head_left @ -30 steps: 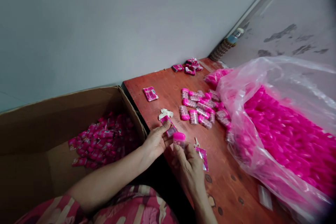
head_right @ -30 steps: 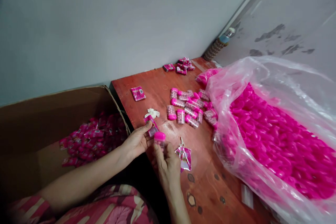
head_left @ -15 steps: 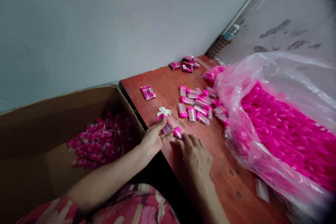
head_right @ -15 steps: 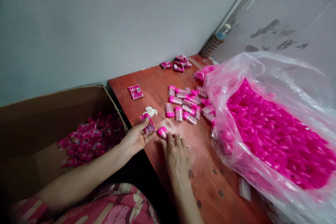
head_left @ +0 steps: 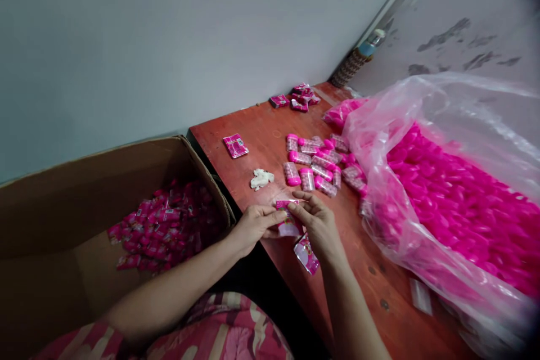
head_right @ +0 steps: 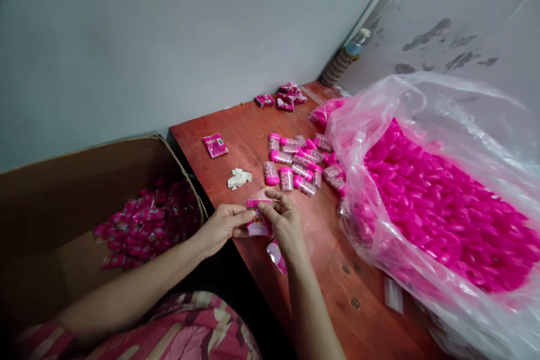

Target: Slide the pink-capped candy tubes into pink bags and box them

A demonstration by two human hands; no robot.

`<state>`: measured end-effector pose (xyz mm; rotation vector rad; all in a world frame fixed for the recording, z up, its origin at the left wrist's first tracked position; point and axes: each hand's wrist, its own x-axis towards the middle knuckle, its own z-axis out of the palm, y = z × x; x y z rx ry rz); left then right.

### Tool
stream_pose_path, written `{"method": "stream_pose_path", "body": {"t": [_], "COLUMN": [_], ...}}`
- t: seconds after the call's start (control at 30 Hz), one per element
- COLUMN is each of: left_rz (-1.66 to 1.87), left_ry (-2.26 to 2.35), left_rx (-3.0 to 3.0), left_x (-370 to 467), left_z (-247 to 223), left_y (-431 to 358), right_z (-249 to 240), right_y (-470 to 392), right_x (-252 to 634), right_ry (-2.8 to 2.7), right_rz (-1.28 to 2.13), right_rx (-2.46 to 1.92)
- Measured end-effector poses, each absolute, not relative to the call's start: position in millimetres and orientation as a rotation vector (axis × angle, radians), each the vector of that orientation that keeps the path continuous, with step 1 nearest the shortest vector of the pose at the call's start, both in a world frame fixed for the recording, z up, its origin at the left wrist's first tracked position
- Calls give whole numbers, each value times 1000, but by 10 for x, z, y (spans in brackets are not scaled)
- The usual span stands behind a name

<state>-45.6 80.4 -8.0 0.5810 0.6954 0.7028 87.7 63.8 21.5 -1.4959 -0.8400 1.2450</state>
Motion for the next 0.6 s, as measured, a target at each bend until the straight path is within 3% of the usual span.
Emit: {"method": "stream_pose_path", "body": {"t": [0.1,0.33,0.47,0.6], "left_rz": [729,949,972,986], "left_ry": [711,825,807,813], "left_rx": [531,234,110,13], "left_x": [-435,-507,-528,-521], "left_z": [-84,-12,-62,-96], "left_y": [823,952,1001,998], "right_z": [199,80,-8,-12], "right_y": [600,437,364,288], "right_x": [925,1154,1068,965], "right_ry": [-907,-1583,-1795,-1532], "right_rz": [1152,466,397,579], "right_rx": [-1546,-2087,-2144,-2109]}}
